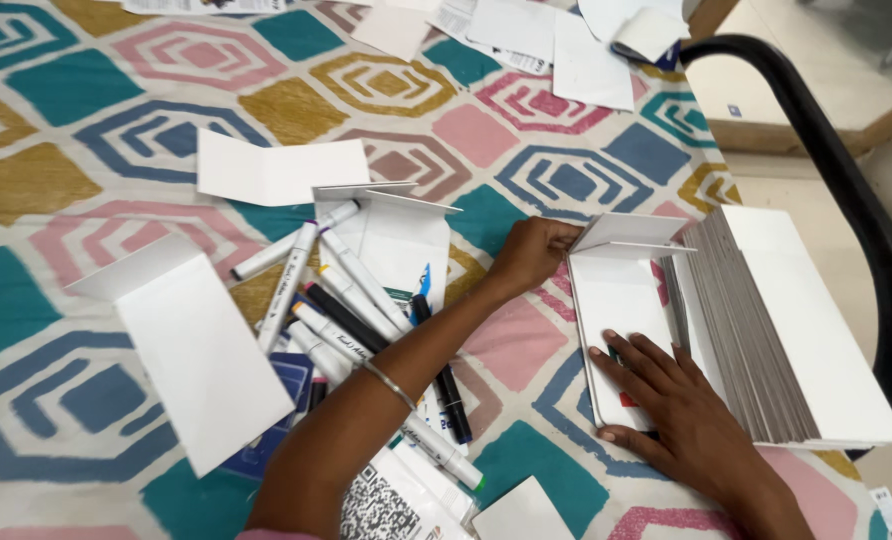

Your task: The person assembles a small kit by folding a white paper card into a rectangular box. They then place several markers and small blue and white cards into the box, arranging them neatly.

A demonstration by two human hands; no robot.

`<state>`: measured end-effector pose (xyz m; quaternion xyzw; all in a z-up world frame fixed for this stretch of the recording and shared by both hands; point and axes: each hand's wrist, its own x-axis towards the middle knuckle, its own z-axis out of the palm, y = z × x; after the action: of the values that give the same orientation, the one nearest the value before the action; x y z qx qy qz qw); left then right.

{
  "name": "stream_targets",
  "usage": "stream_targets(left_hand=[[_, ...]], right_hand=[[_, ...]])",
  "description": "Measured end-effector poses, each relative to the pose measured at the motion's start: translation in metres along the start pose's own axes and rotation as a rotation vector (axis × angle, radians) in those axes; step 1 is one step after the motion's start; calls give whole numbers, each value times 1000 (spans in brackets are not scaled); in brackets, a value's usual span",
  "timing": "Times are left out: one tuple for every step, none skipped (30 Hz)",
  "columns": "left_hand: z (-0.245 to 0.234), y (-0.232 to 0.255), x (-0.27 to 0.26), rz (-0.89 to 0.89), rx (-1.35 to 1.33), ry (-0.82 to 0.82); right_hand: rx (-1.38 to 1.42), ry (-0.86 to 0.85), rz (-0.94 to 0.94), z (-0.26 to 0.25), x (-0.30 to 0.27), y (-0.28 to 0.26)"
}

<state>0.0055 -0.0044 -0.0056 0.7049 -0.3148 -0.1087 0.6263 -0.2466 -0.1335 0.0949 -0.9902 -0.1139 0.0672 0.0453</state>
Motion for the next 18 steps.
stream_targets(left_hand=[[-2,5,-1,30,-6,-11],[-3,12,-2,60,-12,-23],[-9,20,-5,86,-14,-36],[-18,28,-10,114,45,-41],[-25,37,-16,138,100,-46],[-32,47,-24,162,155,-51],[-42,56,-34,220,221,-40],[-54,65,-47,278,288,-30],[-68,75,-60,339,357,-26],[-83,84,-72,341,459,-5],[-98,91,-85,341,562,9],[-113,97,-98,341,665,23],[-132,102,-108,379,769,95],[-149,106,-118,417,873,168],[-164,108,-127,393,852,228],[-179,108,-135,368,831,289],[-189,106,-142,339,809,350],[-198,102,-146,330,818,360]], right_hand=[[17,3,-2,-1,1,-2],[33,5,-5,-2,1,-4],[30,6,-4,-4,0,-6],[28,7,-2,-7,-1,-8],[24,1,-1,-9,-2,-10],[-37,5,-7,-10,-2,-13],[-98,9,-9,-12,-1,-17],[-158,13,-11,-15,1,-21],[-162,23,-63,-18,3,-27],[-165,32,-114,-23,8,-32],[-164,43,-162,-25,13,-38],[-164,73,-220,-26,25,-43],[-167,101,-277,-29,40,-48],[-170,129,-333,-31,56,-53],[-133,151,-325,-32,74,-58],[-95,172,-317,-31,93,-64],[-57,220,-295,-29,112,-69],[-20,268,-271,-25,131,-73]])
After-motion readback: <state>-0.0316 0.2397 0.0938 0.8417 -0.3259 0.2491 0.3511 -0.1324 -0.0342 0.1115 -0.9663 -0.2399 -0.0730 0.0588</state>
